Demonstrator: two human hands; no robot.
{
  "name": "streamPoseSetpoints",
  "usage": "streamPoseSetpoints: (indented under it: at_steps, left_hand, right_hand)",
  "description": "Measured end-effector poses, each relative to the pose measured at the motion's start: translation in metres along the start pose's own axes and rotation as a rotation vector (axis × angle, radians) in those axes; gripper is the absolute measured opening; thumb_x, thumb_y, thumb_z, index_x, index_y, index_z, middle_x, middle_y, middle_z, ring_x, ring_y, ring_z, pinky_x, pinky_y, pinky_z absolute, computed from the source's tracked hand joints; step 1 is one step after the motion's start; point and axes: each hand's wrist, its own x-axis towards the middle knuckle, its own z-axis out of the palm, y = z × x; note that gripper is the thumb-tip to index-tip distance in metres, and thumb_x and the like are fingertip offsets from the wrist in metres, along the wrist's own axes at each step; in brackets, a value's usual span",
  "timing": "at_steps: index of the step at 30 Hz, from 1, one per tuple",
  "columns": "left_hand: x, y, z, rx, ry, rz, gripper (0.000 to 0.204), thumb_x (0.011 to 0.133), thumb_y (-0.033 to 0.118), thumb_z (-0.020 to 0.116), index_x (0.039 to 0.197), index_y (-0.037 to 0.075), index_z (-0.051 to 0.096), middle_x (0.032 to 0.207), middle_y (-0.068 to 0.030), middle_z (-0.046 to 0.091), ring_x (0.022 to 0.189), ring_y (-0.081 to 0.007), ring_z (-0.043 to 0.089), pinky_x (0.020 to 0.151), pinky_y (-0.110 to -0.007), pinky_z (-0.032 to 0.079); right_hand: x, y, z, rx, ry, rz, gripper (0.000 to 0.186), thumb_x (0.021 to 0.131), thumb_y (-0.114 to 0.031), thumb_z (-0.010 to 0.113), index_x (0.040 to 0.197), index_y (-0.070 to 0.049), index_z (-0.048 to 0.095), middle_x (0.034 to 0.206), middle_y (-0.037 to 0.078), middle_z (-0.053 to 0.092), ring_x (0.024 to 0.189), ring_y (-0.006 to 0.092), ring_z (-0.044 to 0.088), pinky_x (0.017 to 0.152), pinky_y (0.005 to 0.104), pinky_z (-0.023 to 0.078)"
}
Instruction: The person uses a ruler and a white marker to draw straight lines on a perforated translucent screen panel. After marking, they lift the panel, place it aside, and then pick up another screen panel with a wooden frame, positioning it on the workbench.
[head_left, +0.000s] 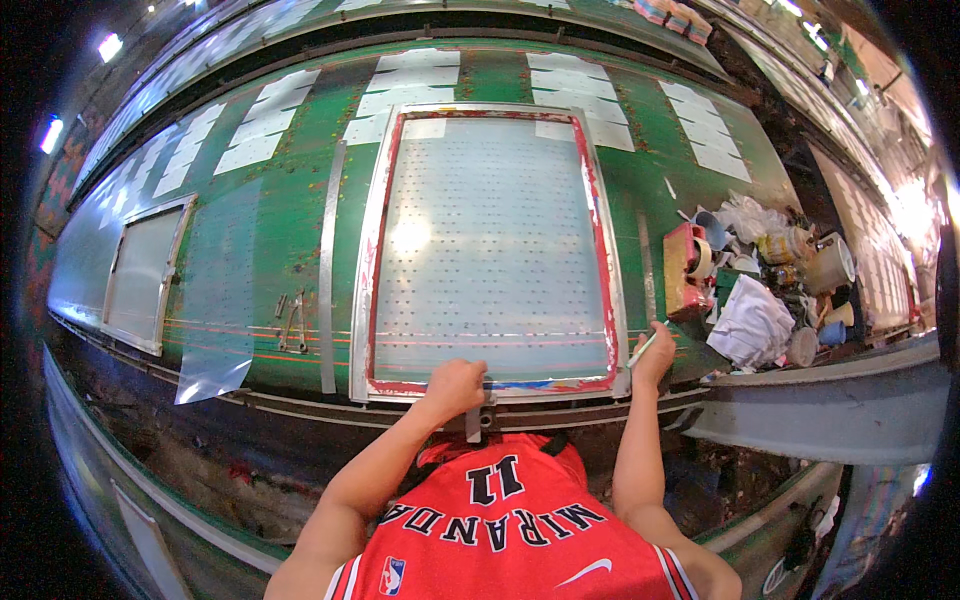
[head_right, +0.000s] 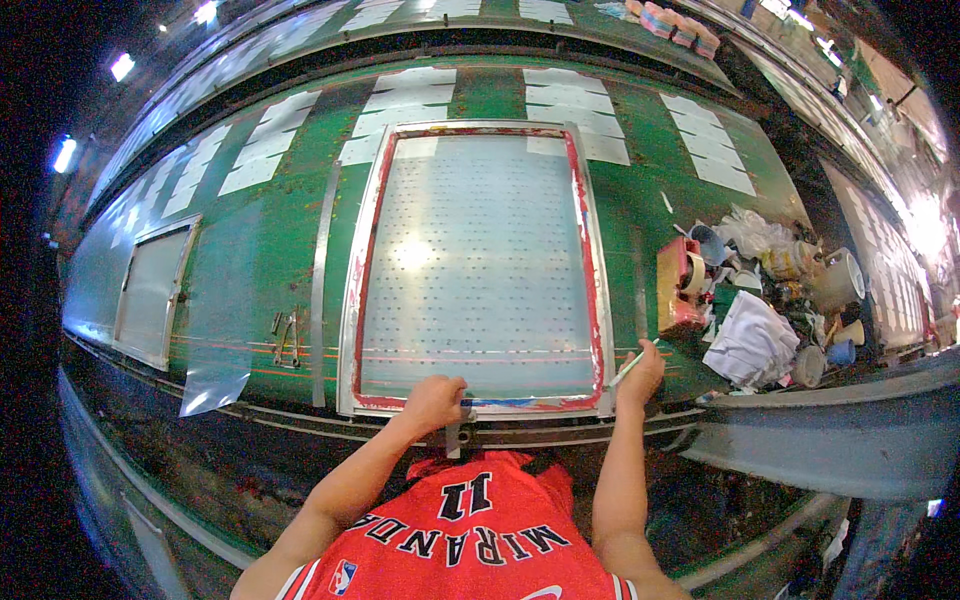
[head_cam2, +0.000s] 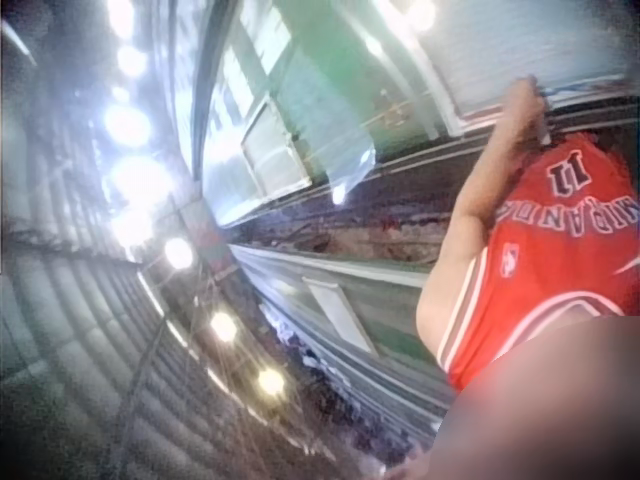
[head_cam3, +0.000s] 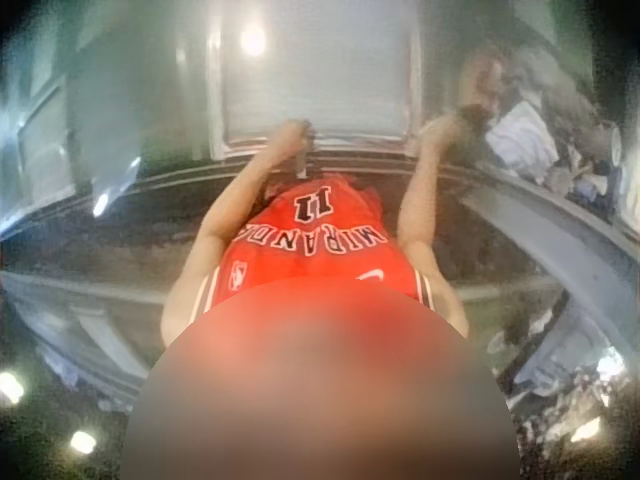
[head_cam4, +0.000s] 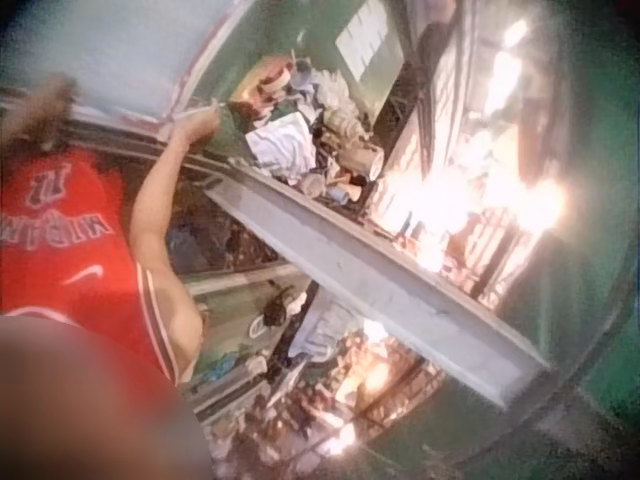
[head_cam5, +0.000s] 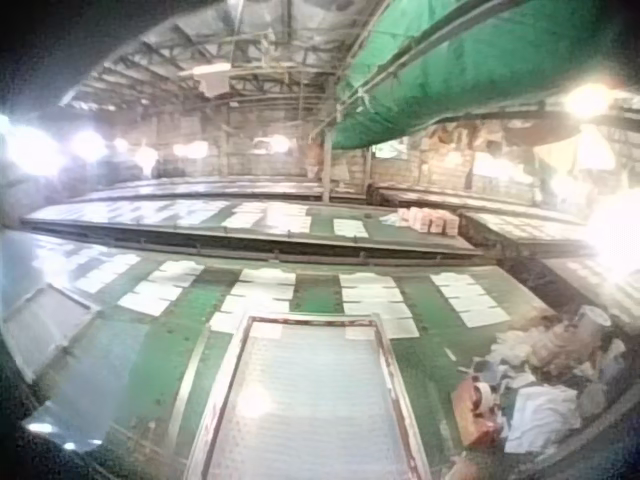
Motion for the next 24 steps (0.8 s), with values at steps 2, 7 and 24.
streamPoseSetpoints:
  at_steps: [2, 7, 24]
  left_hand:
    - [0.007, 0.004, -0.002, 0.092, -0.06, -0.007, 0.022, 0.076, 0.019, 0.066, 0.091, 0.005, 0.071, 0.08, -0.0237, 0.069, 0.079, -0.0444, 0.069, 0.07, -0.056, 0.055]
    - [0.013, 0.01, -0.004, 0.084, -0.026, 0.009, 0.018, 0.069, 0.02, 0.066, 0.08, 0.006, 0.072, 0.073, -0.0227, 0.068, 0.074, -0.0444, 0.069, 0.069, -0.055, 0.054]
    - [0.006, 0.013, -0.003, 0.097, 0.027, 0.075, 0.017, 0.067, 0.022, 0.069, 0.075, 0.007, 0.073, 0.072, -0.0199, 0.07, 0.073, -0.0414, 0.07, 0.067, -0.052, 0.055]
  right_hand:
    - [0.002, 0.003, 0.0, -0.068, -0.088, 0.029, 0.035, 0.085, -0.006, 0.076, 0.117, -0.002, 0.062, 0.113, 0.018, 0.068, 0.109, 0.04, 0.06, 0.094, 0.0484, 0.048]
    - [0.004, 0.003, 0.006, -0.064, -0.036, 0.051, 0.031, 0.085, -0.006, 0.077, 0.111, -0.001, 0.061, 0.108, 0.021, 0.067, 0.107, 0.0407, 0.061, 0.091, 0.0495, 0.048]
    - [0.026, -0.004, 0.009, -0.058, -0.141, 0.247, 0.036, 0.077, -0.012, 0.081, 0.108, 0.0, 0.066, 0.1, 0.026, 0.07, 0.097, 0.0449, 0.068, 0.085, 0.0514, 0.053]
